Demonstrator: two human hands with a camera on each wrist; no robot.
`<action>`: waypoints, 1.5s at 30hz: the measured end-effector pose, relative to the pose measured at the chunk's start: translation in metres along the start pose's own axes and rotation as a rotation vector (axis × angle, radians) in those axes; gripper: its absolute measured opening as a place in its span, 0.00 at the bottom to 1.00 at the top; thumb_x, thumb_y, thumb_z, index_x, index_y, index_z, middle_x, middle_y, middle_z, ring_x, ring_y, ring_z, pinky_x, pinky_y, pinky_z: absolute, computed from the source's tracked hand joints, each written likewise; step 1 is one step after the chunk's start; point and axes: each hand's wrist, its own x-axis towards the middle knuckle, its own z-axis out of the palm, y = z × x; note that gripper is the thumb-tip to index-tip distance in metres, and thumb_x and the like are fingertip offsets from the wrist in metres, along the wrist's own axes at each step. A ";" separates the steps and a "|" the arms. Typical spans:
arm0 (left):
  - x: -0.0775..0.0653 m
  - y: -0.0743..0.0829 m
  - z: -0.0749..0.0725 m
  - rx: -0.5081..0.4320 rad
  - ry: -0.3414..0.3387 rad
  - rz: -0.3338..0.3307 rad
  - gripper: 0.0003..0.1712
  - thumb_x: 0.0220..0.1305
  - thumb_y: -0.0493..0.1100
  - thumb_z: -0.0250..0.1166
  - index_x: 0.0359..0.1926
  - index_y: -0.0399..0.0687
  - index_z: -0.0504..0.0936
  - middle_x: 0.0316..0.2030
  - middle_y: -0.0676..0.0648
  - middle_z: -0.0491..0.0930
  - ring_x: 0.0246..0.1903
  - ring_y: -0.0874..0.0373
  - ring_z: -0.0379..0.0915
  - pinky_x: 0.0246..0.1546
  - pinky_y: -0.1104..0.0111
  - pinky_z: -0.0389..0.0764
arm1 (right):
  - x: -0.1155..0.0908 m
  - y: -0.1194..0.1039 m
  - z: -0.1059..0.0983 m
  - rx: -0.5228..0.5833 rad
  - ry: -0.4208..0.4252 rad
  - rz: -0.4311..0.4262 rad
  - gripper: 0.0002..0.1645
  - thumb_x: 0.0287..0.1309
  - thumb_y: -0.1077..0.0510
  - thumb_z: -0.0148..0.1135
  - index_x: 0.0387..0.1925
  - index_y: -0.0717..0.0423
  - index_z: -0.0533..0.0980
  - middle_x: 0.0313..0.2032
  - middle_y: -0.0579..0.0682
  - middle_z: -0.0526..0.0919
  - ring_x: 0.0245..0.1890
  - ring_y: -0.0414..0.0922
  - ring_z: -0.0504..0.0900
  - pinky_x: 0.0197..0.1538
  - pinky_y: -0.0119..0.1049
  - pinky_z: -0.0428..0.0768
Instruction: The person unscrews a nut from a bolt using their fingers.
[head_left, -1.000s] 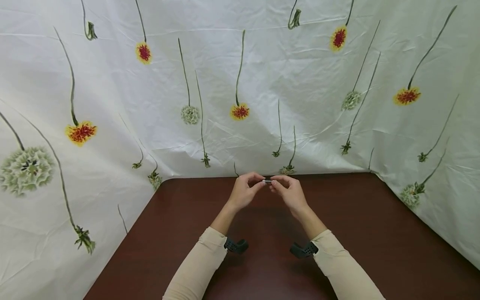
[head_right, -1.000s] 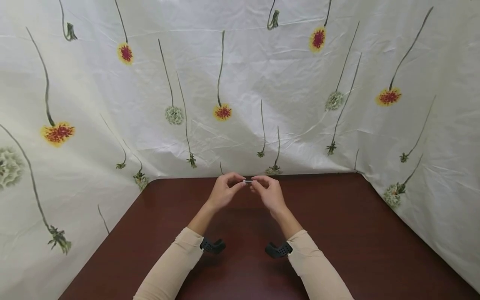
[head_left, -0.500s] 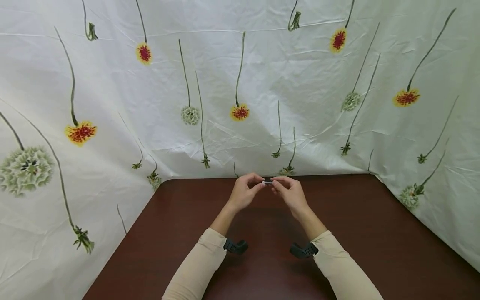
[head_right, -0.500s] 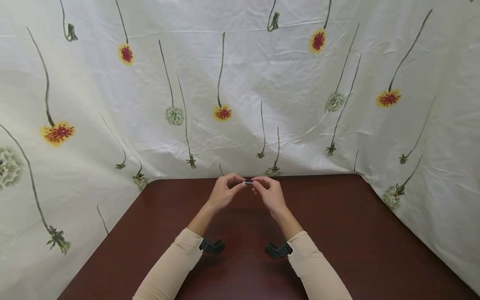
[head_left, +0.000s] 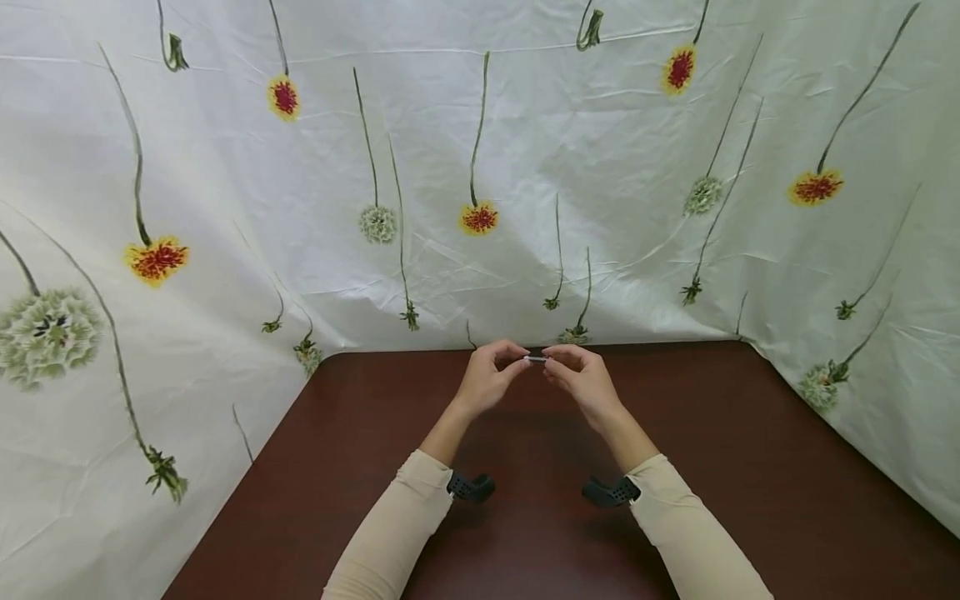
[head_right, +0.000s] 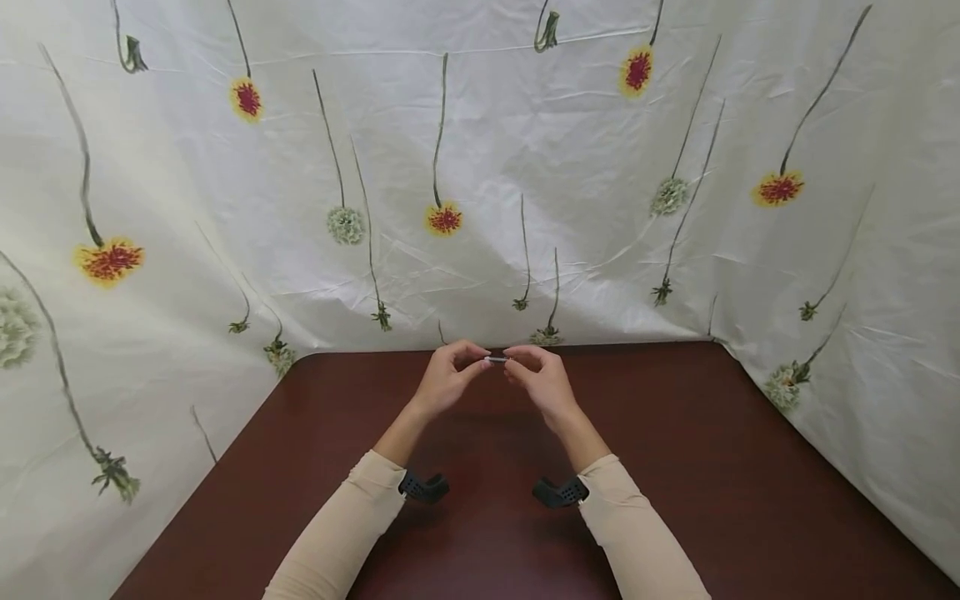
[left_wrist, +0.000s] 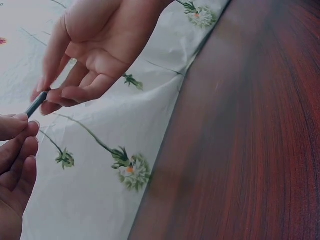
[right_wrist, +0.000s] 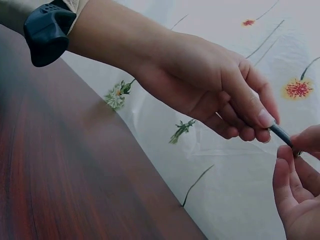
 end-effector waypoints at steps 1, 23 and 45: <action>0.000 0.001 0.000 -0.003 -0.001 0.002 0.05 0.68 0.35 0.70 0.44 0.40 0.88 0.39 0.46 0.88 0.39 0.53 0.83 0.43 0.58 0.81 | 0.000 -0.001 -0.001 0.004 -0.009 -0.007 0.20 0.72 0.68 0.61 0.62 0.71 0.75 0.51 0.63 0.82 0.46 0.50 0.84 0.52 0.39 0.83; -0.006 0.040 -0.005 0.004 0.001 0.042 0.06 0.67 0.27 0.67 0.44 0.28 0.85 0.39 0.36 0.87 0.38 0.44 0.83 0.39 0.59 0.81 | 0.001 -0.001 0.001 -0.018 0.020 0.020 0.20 0.75 0.59 0.62 0.58 0.70 0.76 0.48 0.64 0.82 0.46 0.54 0.84 0.51 0.40 0.83; 0.001 -0.003 0.005 -0.001 0.016 0.004 0.07 0.67 0.29 0.69 0.44 0.29 0.85 0.39 0.37 0.88 0.40 0.43 0.84 0.42 0.59 0.80 | -0.001 0.000 -0.004 -0.074 0.015 0.044 0.22 0.71 0.66 0.63 0.63 0.70 0.74 0.51 0.66 0.83 0.43 0.47 0.86 0.52 0.44 0.83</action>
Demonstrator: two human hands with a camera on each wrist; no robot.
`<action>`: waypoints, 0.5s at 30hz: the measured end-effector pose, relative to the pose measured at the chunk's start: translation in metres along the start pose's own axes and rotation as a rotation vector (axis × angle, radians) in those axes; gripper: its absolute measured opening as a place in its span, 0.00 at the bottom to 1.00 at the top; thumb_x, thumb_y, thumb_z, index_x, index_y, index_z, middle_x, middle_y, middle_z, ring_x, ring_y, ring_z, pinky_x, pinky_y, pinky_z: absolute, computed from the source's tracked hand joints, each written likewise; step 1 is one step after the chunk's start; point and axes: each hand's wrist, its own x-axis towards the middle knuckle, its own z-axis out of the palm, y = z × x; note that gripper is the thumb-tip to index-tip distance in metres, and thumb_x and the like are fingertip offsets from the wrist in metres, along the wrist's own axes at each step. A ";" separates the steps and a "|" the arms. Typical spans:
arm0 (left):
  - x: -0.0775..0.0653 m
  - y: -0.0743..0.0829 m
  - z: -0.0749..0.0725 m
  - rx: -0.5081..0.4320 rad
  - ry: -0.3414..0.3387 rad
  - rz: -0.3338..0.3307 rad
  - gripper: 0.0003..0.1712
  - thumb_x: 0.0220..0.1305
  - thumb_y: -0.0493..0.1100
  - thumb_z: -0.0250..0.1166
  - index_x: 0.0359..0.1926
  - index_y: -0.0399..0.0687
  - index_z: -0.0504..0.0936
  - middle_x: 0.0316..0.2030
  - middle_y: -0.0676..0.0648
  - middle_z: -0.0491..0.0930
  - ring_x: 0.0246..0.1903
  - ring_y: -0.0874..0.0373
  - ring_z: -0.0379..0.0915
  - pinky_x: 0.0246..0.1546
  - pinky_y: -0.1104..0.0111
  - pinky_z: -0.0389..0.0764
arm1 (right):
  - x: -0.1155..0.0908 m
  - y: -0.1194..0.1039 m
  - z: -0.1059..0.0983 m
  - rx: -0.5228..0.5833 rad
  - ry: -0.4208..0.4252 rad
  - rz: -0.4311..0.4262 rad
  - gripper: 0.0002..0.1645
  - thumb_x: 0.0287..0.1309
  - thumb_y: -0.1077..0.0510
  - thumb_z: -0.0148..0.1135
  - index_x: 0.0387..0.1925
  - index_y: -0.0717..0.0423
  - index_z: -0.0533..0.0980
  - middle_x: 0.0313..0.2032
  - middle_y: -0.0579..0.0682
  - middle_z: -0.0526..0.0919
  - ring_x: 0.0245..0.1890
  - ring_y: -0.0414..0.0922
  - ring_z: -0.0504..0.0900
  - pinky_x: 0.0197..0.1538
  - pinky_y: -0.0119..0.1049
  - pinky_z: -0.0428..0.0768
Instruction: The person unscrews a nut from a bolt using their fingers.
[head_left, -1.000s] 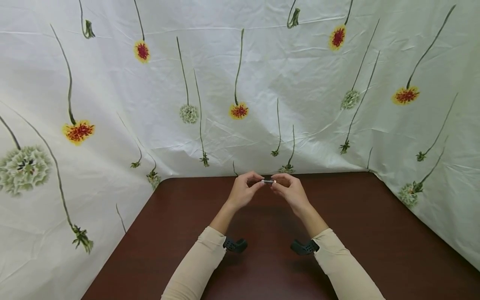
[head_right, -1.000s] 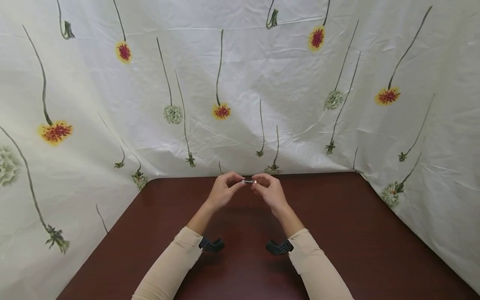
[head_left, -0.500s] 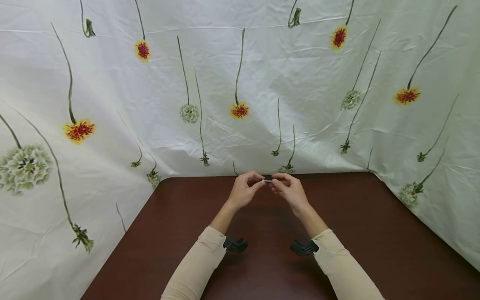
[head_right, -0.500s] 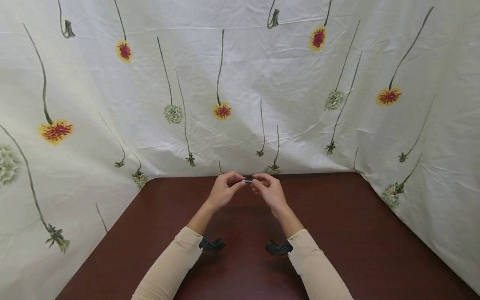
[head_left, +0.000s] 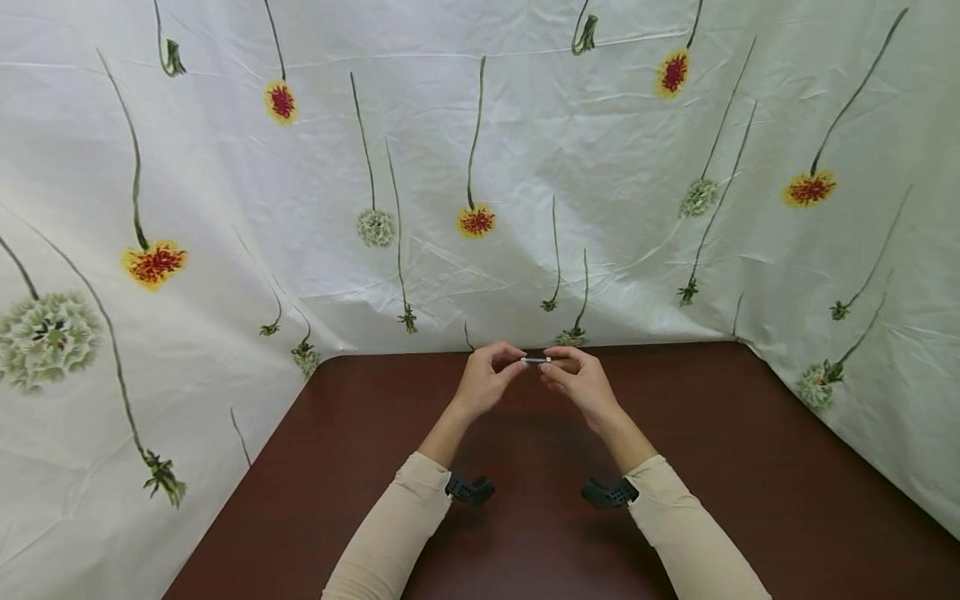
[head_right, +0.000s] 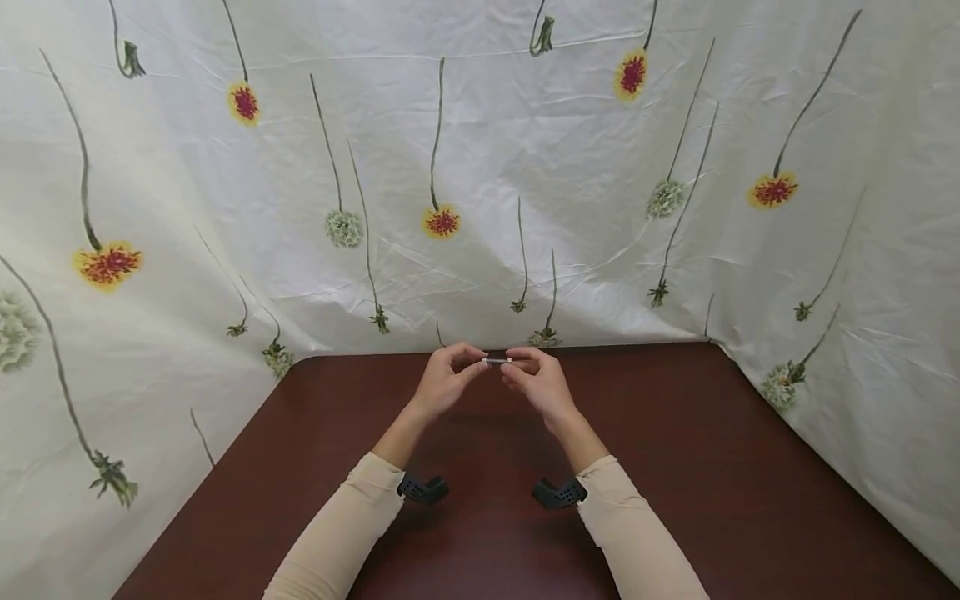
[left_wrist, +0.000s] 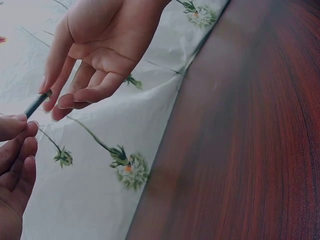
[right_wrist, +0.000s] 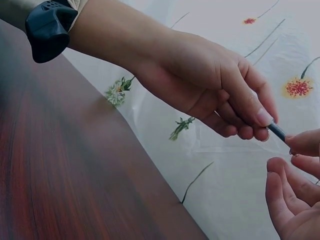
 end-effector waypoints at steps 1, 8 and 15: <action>0.000 -0.002 0.000 0.005 0.005 -0.001 0.07 0.67 0.29 0.69 0.44 0.30 0.86 0.39 0.38 0.88 0.40 0.43 0.84 0.42 0.58 0.80 | 0.000 0.000 0.000 -0.010 0.003 0.005 0.22 0.71 0.66 0.63 0.63 0.69 0.75 0.51 0.66 0.83 0.43 0.47 0.86 0.52 0.44 0.83; 0.000 -0.001 -0.002 -0.015 0.009 -0.007 0.06 0.67 0.33 0.71 0.44 0.37 0.87 0.39 0.45 0.88 0.40 0.52 0.84 0.44 0.58 0.81 | 0.004 0.004 0.001 -0.074 -0.004 0.011 0.22 0.71 0.68 0.61 0.63 0.70 0.74 0.50 0.67 0.85 0.41 0.44 0.86 0.53 0.48 0.82; -0.001 0.001 -0.001 0.003 0.009 -0.017 0.06 0.67 0.33 0.70 0.45 0.36 0.87 0.39 0.44 0.88 0.39 0.52 0.83 0.43 0.58 0.81 | 0.003 0.002 0.002 0.037 -0.044 0.043 0.20 0.76 0.61 0.57 0.62 0.72 0.73 0.44 0.59 0.85 0.41 0.47 0.85 0.53 0.46 0.82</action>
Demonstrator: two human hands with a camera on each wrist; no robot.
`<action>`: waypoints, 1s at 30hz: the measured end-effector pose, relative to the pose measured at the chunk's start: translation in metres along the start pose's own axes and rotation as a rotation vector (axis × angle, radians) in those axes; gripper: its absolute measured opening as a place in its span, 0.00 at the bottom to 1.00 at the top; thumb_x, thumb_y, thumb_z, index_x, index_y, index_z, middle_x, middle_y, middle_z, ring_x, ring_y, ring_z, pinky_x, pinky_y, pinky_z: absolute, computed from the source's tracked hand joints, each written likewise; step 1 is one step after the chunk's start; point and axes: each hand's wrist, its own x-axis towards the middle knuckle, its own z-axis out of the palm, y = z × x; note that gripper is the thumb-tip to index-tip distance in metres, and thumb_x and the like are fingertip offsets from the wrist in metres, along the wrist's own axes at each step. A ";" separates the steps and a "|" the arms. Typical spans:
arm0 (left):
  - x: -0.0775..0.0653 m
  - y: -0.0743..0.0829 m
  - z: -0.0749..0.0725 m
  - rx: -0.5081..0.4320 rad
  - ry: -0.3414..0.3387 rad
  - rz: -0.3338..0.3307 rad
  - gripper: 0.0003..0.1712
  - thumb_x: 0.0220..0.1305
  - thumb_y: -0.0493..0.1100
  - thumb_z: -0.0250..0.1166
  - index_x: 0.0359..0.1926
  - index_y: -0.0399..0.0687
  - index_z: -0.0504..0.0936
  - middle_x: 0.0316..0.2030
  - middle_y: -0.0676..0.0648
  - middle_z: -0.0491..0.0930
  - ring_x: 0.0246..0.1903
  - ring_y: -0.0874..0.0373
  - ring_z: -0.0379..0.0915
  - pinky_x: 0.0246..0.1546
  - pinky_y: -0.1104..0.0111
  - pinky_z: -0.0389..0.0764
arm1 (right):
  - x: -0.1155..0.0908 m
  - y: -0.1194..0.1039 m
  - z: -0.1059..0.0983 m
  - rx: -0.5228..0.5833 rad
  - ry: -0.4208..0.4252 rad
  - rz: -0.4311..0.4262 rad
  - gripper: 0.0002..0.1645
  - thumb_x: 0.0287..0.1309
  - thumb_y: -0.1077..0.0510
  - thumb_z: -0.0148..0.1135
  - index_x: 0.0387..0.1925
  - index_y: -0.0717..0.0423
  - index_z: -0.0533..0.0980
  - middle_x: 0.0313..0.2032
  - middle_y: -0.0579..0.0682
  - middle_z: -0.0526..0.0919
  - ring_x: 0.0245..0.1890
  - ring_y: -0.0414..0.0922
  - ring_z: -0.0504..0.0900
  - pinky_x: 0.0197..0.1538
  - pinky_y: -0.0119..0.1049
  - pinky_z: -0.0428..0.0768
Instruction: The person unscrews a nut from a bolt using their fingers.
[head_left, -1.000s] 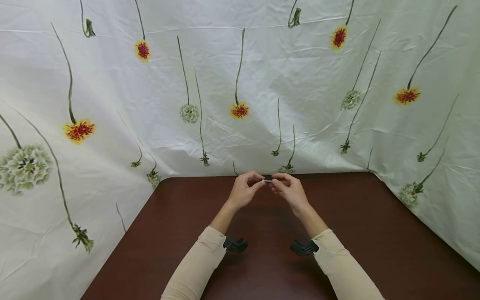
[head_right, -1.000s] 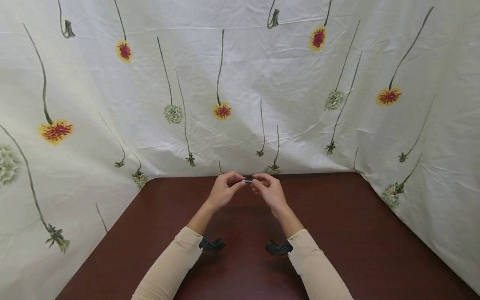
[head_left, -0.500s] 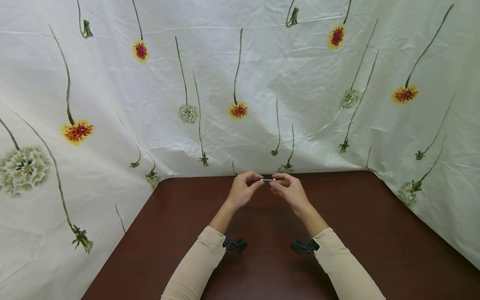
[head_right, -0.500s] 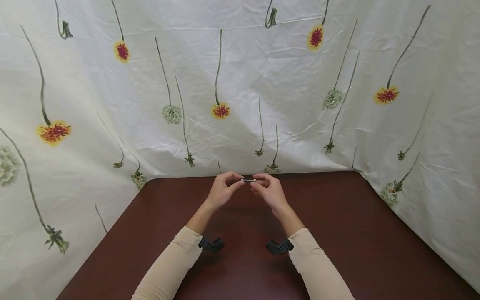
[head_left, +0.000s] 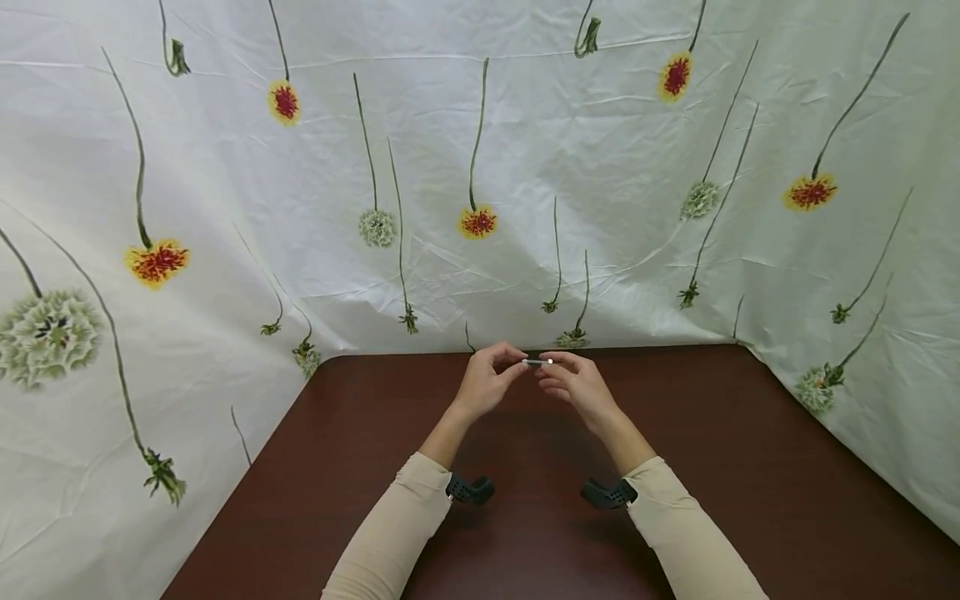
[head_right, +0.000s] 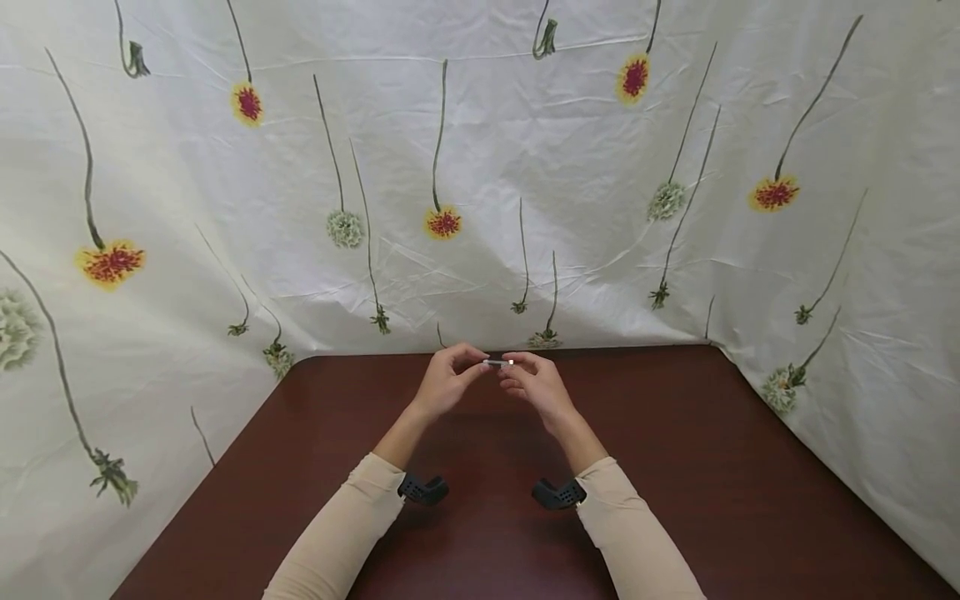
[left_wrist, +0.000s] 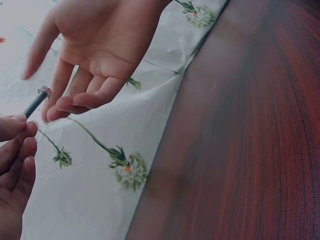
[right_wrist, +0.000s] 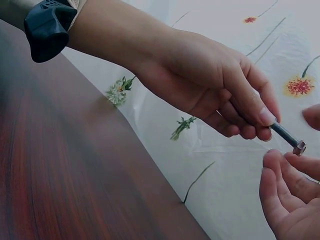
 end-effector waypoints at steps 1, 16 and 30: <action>0.000 0.001 0.000 0.004 0.001 0.002 0.06 0.68 0.32 0.70 0.45 0.35 0.87 0.39 0.43 0.88 0.39 0.50 0.83 0.43 0.57 0.81 | 0.000 0.000 0.001 0.005 0.006 0.003 0.20 0.77 0.58 0.57 0.59 0.71 0.75 0.42 0.58 0.84 0.41 0.48 0.85 0.52 0.46 0.82; -0.008 0.042 -0.009 -0.026 -0.016 0.029 0.05 0.67 0.26 0.67 0.43 0.28 0.84 0.39 0.33 0.87 0.40 0.43 0.83 0.44 0.55 0.81 | -0.004 -0.003 0.000 0.057 0.006 -0.029 0.23 0.75 0.63 0.59 0.66 0.69 0.72 0.55 0.65 0.76 0.49 0.54 0.83 0.55 0.45 0.82; -0.007 0.043 -0.009 -0.018 -0.012 0.031 0.05 0.67 0.26 0.68 0.43 0.29 0.85 0.40 0.35 0.87 0.40 0.42 0.83 0.43 0.55 0.81 | -0.002 -0.002 0.001 0.065 0.030 -0.081 0.22 0.73 0.66 0.60 0.64 0.70 0.73 0.54 0.66 0.80 0.47 0.48 0.86 0.53 0.40 0.82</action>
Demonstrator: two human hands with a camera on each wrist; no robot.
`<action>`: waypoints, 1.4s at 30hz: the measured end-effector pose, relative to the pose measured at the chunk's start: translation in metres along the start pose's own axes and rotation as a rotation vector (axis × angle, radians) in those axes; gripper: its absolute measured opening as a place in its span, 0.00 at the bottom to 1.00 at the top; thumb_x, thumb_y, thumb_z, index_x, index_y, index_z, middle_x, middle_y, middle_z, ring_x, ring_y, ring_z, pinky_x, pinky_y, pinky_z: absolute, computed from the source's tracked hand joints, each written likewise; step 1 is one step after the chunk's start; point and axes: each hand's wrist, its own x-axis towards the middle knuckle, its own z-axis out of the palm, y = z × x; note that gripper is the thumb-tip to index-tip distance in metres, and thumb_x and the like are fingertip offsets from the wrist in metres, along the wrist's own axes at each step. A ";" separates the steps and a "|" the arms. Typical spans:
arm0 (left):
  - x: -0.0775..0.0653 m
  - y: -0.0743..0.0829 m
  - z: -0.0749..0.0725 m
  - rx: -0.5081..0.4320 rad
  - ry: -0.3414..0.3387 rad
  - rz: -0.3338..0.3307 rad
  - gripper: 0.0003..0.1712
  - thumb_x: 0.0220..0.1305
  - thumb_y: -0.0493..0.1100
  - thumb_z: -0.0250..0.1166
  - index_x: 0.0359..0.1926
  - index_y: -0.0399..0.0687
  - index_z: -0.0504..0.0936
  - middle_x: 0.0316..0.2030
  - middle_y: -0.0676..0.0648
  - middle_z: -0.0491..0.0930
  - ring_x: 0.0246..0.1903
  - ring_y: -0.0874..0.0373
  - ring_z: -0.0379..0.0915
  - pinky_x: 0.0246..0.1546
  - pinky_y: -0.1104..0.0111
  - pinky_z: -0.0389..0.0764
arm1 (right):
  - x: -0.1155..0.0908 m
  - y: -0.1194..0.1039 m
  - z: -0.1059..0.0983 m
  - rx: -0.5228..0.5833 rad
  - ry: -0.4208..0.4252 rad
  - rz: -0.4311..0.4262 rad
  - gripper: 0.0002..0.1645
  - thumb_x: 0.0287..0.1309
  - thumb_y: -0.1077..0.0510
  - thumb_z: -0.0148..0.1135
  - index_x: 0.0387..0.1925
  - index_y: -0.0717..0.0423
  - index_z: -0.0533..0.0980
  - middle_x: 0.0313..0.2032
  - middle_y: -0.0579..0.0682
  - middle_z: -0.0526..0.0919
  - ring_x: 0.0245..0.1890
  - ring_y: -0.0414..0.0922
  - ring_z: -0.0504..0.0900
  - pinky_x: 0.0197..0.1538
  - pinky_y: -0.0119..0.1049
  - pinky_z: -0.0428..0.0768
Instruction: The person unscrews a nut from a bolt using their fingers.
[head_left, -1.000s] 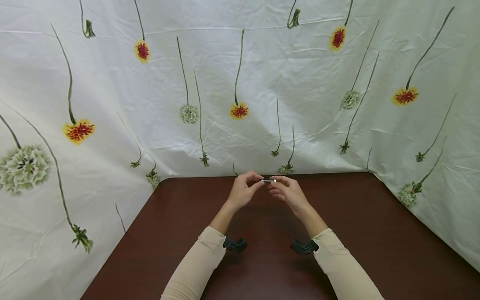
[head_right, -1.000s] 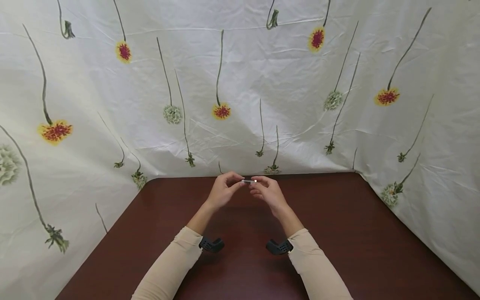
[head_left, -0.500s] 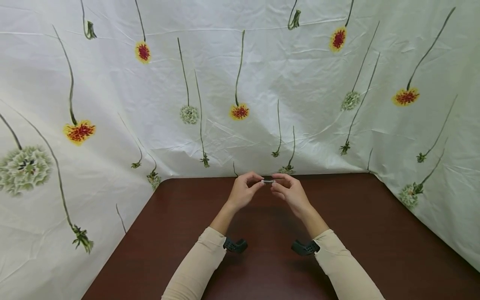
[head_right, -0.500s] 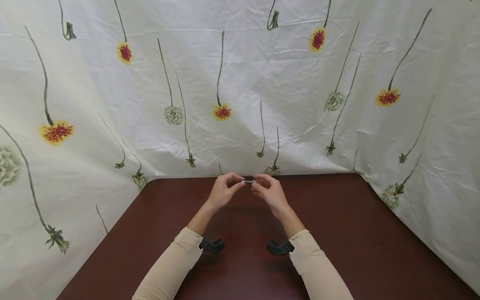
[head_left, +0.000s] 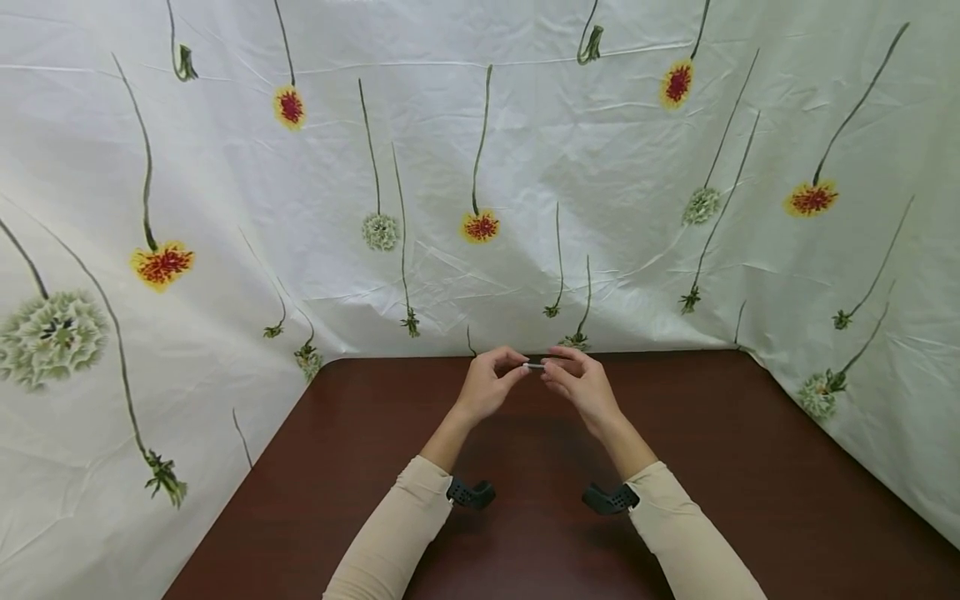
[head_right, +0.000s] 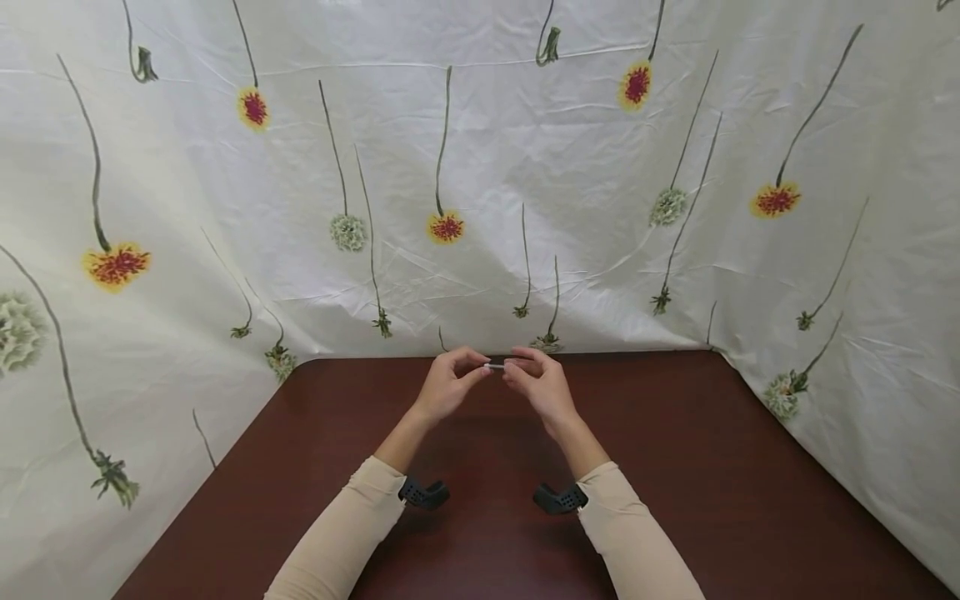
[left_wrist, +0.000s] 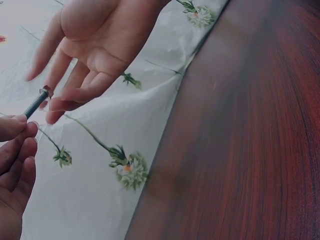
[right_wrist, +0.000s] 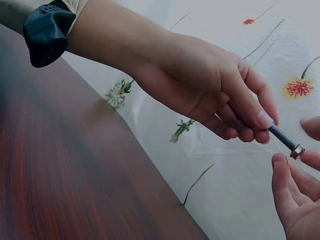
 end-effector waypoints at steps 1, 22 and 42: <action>0.000 0.000 0.000 0.000 0.000 -0.002 0.05 0.67 0.26 0.68 0.43 0.30 0.85 0.39 0.35 0.87 0.40 0.43 0.83 0.43 0.55 0.81 | 0.000 0.000 0.000 0.000 0.006 0.006 0.22 0.74 0.65 0.60 0.64 0.71 0.73 0.52 0.64 0.81 0.46 0.48 0.86 0.53 0.40 0.82; 0.001 -0.003 0.000 0.007 0.001 -0.007 0.05 0.66 0.27 0.68 0.43 0.31 0.86 0.39 0.37 0.88 0.40 0.44 0.84 0.42 0.59 0.80 | 0.001 0.000 0.000 0.005 0.021 0.000 0.17 0.72 0.69 0.61 0.58 0.72 0.77 0.49 0.59 0.83 0.46 0.47 0.87 0.56 0.44 0.81; 0.000 -0.002 0.001 0.002 -0.004 -0.011 0.05 0.67 0.27 0.68 0.44 0.30 0.85 0.39 0.36 0.87 0.39 0.43 0.83 0.41 0.59 0.80 | 0.001 0.003 0.001 0.019 0.025 0.022 0.19 0.75 0.63 0.60 0.60 0.73 0.76 0.49 0.63 0.82 0.43 0.46 0.88 0.53 0.40 0.82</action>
